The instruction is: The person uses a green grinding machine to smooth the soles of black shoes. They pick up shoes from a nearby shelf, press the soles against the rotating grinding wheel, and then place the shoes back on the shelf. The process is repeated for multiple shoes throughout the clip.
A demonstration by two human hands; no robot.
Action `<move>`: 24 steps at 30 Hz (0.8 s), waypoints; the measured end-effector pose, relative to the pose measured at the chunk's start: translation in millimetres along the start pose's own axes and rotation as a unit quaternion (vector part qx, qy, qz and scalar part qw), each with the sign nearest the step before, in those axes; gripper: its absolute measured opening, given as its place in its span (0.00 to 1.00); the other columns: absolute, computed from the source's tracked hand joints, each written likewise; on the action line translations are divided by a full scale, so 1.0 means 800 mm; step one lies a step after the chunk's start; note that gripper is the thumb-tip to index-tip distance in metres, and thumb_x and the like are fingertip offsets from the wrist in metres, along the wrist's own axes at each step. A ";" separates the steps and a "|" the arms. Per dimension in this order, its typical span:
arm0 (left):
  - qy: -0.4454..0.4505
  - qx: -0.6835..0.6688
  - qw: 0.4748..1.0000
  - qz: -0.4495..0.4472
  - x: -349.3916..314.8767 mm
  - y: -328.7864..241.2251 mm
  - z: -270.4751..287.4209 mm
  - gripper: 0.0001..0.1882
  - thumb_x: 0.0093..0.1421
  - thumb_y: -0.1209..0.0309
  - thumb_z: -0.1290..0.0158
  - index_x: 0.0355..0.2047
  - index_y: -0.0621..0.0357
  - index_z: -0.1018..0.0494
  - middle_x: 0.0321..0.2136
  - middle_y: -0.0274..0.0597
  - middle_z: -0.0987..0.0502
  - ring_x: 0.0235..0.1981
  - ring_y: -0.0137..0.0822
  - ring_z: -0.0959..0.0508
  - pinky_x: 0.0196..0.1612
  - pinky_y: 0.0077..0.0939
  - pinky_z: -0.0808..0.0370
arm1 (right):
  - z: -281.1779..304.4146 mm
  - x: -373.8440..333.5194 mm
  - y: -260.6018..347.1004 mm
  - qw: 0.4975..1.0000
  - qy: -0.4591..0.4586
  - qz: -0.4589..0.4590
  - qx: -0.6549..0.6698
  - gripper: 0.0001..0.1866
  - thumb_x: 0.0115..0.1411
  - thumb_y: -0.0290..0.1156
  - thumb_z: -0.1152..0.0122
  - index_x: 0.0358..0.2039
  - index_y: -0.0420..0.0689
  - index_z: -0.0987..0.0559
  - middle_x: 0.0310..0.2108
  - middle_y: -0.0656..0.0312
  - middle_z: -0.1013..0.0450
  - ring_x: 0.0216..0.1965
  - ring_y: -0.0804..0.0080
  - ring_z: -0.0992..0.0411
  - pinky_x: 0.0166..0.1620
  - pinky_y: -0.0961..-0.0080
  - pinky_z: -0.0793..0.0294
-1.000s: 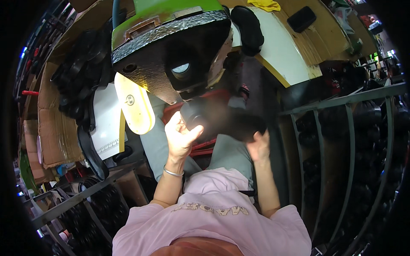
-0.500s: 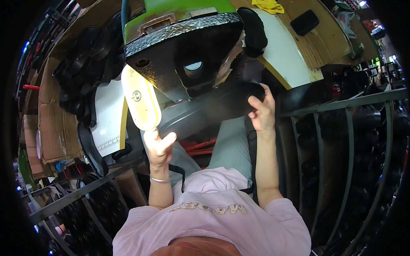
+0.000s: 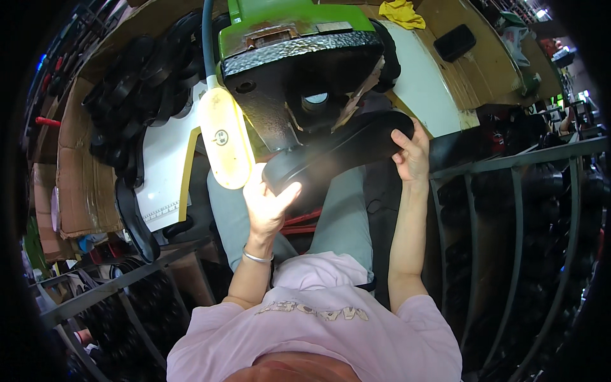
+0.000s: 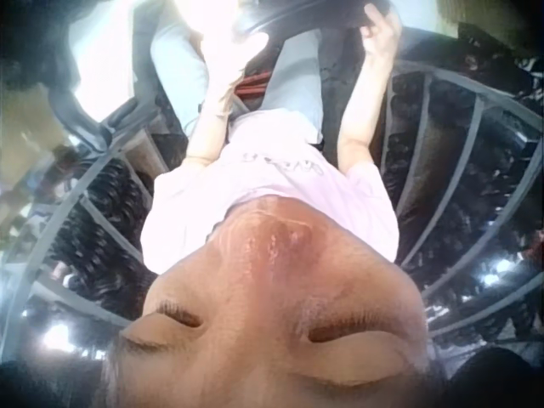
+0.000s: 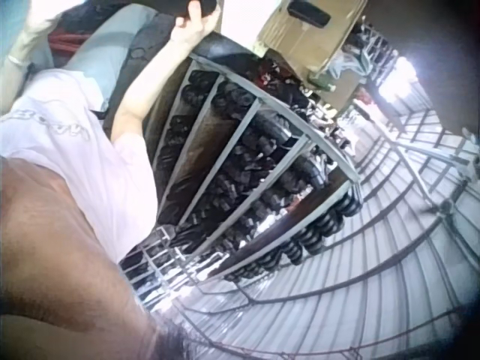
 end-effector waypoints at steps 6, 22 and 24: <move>-0.035 -0.016 0.999 0.032 -0.014 -0.017 0.043 0.27 0.45 0.84 0.36 0.46 0.65 0.31 0.41 0.40 0.24 0.43 0.29 0.24 0.51 0.26 0.28 | -0.041 -0.017 -0.014 0.998 0.027 -0.014 0.054 0.21 0.52 0.19 0.35 0.46 0.42 0.30 0.34 0.62 0.28 0.23 0.84 0.31 0.14 0.91 0.38; -0.046 -0.044 0.996 0.068 -0.043 -0.032 0.124 0.24 0.46 0.82 0.37 0.45 0.64 0.31 0.39 0.39 0.24 0.39 0.29 0.23 0.46 0.23 0.26 | -0.113 -0.049 -0.045 0.996 0.028 -0.061 0.054 0.23 0.47 0.15 0.31 0.41 0.40 0.32 0.32 0.60 0.27 0.22 0.83 0.30 0.14 0.91 0.37; -0.031 0.054 0.996 0.067 -0.042 -0.043 0.133 0.24 0.46 0.83 0.37 0.45 0.64 0.31 0.38 0.38 0.23 0.39 0.29 0.23 0.45 0.22 0.26 | -0.119 -0.053 -0.056 0.996 0.052 -0.048 0.052 0.22 0.46 0.14 0.32 0.40 0.41 0.30 0.32 0.62 0.27 0.22 0.83 0.31 0.15 0.90 0.38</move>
Point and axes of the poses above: each hand's wrist, its own x-axis towards the middle knuckle, its own z-axis out of the back of the hand, y = z × x, the point moved 5 cm from there along x, towards the middle knuckle
